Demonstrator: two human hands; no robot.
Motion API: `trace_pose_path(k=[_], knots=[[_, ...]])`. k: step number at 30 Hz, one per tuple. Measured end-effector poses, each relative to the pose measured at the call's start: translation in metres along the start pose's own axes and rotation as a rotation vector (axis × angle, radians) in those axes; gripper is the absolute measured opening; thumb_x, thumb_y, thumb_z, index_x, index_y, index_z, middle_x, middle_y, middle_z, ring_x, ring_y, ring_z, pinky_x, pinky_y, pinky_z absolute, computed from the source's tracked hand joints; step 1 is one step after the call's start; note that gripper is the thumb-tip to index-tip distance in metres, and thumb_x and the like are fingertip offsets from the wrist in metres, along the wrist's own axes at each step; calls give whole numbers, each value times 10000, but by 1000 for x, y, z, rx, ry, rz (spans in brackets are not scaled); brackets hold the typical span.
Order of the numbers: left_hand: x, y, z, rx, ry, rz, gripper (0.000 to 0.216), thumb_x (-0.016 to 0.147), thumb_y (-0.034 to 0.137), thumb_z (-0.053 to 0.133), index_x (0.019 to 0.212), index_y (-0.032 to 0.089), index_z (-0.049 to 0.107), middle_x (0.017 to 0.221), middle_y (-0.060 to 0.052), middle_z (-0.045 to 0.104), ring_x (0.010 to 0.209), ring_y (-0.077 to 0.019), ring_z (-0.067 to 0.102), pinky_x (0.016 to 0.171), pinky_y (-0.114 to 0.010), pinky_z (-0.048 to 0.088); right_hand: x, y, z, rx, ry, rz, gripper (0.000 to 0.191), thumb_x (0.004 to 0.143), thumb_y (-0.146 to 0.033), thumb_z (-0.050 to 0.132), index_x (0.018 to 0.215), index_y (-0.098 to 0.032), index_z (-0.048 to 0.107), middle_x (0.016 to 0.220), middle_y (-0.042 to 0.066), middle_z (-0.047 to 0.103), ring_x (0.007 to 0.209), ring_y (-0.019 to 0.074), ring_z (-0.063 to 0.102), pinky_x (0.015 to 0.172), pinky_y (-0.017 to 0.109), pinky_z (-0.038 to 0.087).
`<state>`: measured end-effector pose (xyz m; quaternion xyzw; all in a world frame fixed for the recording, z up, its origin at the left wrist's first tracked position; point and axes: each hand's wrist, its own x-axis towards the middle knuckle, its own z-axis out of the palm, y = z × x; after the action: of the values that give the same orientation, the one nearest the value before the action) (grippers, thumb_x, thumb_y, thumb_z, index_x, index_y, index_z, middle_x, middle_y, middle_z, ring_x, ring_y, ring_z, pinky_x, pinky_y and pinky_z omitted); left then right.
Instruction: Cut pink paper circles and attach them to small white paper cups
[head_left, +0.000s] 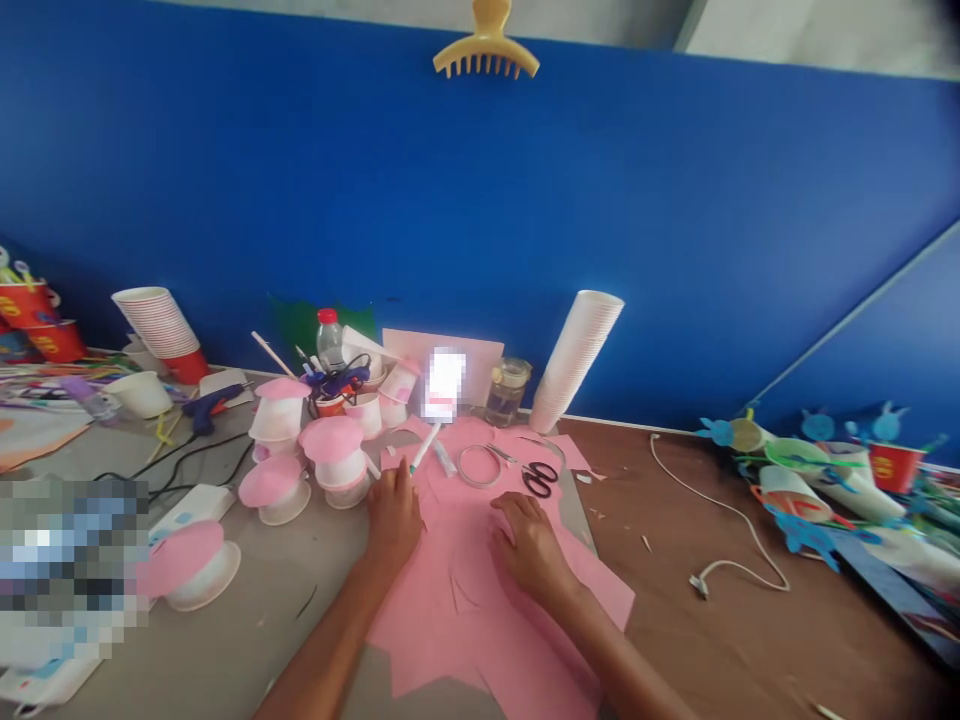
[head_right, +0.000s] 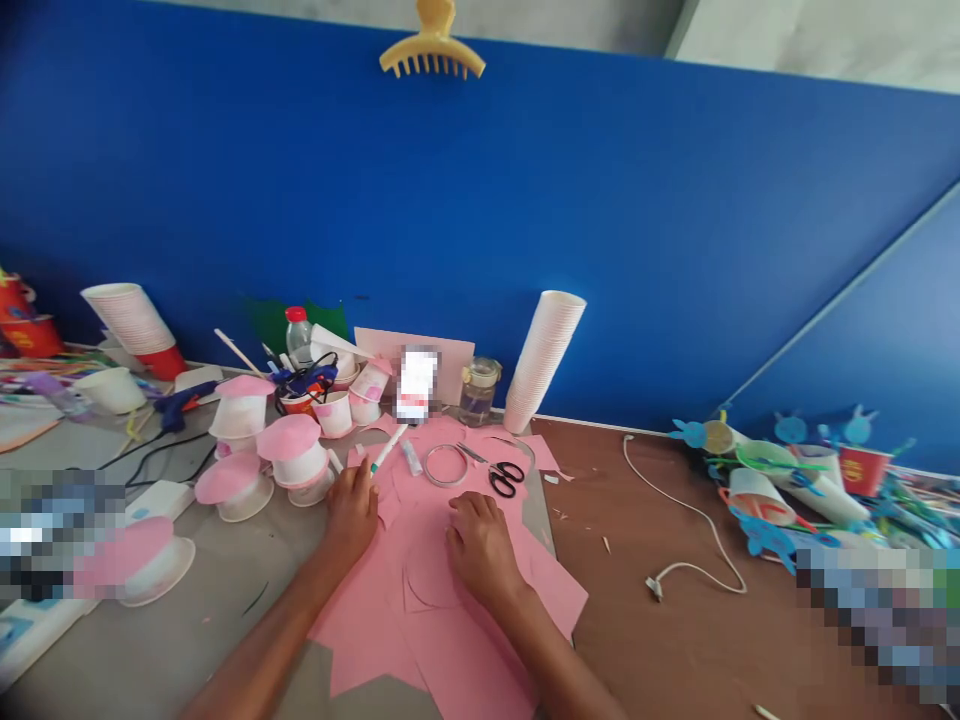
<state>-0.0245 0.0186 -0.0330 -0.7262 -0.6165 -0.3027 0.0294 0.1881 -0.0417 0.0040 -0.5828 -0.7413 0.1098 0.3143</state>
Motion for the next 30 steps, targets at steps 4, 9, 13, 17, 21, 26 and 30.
trace_pose_path(k=[4,9,13,17,21,26,30], knots=[[-2,4,-1,50,-4,6,420,874,151,377,1284,109,460,1095,-169,564,1004,-303,533,850,-431,362,-10,7,-12,-203,-114,85,305,760,-88,518,1029,-164,642,1086,102,644,1012,258,559,845,362,458],[0,14,-14,-80,-12,122,341,874,185,392,1166,181,567,1106,-124,606,1035,-267,515,879,-418,330,8,34,-23,-371,-56,176,286,839,-119,477,1070,-154,640,1101,106,651,1039,245,546,886,335,409],[-3,26,-22,-200,-174,184,253,877,227,425,988,229,652,991,-64,676,974,-241,523,842,-410,326,32,56,-26,-451,-36,245,296,880,-157,443,1100,-162,641,1095,122,652,1050,265,529,875,346,375],[-7,35,-24,-284,-351,213,231,878,240,433,929,238,658,969,-29,684,991,-237,490,871,-419,319,42,64,-20,-480,-82,256,287,871,-154,451,1071,-167,657,1037,121,669,1036,281,516,861,350,354],[-11,38,-22,-281,-436,233,240,858,222,454,1007,235,642,1043,-35,660,1000,-234,468,901,-427,310,45,67,-17,-464,-119,274,281,860,-154,457,1061,-165,653,1056,134,660,1042,289,504,860,363,340],[-11,39,-20,-160,-498,243,238,822,234,491,1005,238,642,988,-51,611,960,-245,461,865,-419,328,53,73,-23,-370,-120,346,261,786,-149,546,1026,-156,647,1026,152,660,1050,316,494,858,398,340],[-10,40,-19,-139,-537,203,253,818,250,493,1031,237,630,966,-53,601,954,-249,463,872,-415,321,45,79,-32,-205,-83,401,309,764,-151,561,1066,-141,622,940,131,676,990,278,531,850,382,364]])
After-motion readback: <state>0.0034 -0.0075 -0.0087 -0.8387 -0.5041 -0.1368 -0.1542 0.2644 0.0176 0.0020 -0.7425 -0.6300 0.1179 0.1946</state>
